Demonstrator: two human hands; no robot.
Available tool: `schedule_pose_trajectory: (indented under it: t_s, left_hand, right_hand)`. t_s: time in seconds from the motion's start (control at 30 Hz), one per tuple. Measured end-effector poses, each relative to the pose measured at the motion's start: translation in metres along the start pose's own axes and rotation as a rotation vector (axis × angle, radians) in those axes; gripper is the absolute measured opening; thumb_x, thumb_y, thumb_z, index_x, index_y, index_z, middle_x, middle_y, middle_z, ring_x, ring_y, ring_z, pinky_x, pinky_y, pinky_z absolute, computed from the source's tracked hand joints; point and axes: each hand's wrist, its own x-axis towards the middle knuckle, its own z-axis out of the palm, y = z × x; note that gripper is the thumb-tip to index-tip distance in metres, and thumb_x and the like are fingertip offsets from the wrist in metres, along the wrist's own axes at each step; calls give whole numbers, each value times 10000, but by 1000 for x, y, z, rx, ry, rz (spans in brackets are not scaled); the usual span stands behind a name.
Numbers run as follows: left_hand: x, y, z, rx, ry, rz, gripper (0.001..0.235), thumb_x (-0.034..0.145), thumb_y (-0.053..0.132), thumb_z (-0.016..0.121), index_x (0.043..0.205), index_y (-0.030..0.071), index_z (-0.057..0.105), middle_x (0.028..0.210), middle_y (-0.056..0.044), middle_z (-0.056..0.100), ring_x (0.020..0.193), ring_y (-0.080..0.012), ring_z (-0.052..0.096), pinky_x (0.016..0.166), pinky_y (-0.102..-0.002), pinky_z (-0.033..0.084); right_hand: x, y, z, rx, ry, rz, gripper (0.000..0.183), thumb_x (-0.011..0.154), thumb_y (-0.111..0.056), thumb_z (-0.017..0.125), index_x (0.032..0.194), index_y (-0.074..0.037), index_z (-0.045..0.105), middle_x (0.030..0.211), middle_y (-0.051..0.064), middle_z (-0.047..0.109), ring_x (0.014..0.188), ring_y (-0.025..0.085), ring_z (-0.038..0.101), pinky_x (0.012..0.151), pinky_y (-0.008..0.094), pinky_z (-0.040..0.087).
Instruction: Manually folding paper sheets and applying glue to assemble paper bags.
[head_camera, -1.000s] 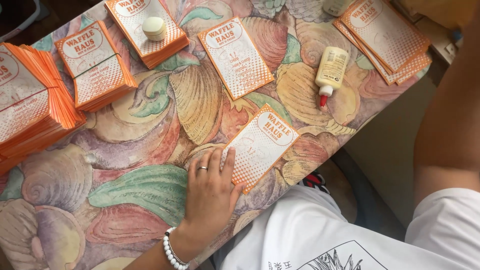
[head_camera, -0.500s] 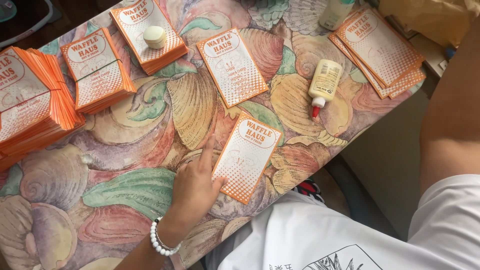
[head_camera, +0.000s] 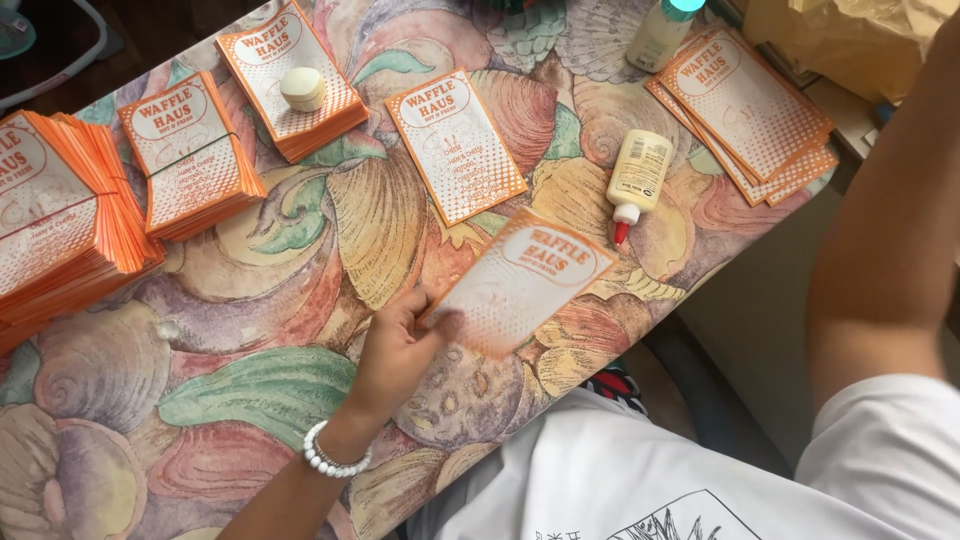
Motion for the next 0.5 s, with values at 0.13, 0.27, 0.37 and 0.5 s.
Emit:
schedule_pose_trajectory:
  t_s: [0.13,0.27,0.37,0.5]
  left_hand:
    - [15,31,32,-190,71,88,190,963,164,696,1030,-12,671,875,-141,695,789,-223,679,748,-325,615]
    - [35,47,67,-568,96,50,237,952,191,684,972,-13,566,1056,-138,635,842,-234,693,709,-257,662]
    - [49,57,85,-645,45,93,235,950,204,688,1015,11,570,1021,-95,629,855,-200,685,713,-296,673]
    - [58,66,87,-473,3,149,395,916,295,693,1149,9,550,1091,-99,649,871,-156,680,677,-242,661]
  right_hand:
    - [-74,-48,81,40,18,33,356,1116,-244,593,1429,-132,466,1353,105,569,1289,266,577,1170,449,513]
    - [-132,-86,150,98,-86,212,677,1003,-184,677,1539,-144,266,1406,159,540,1240,265,608,1111,413,553]
    - [-158,-100,194,215,-145,395,923,956,-82,722,1646,-147,113,1392,189,552,1173,258,664,1018,371,592]
    - [-142,-79,186,309,-92,355,721,1023,20,654,1628,-85,275,1085,94,631,1000,137,652,888,283,612]
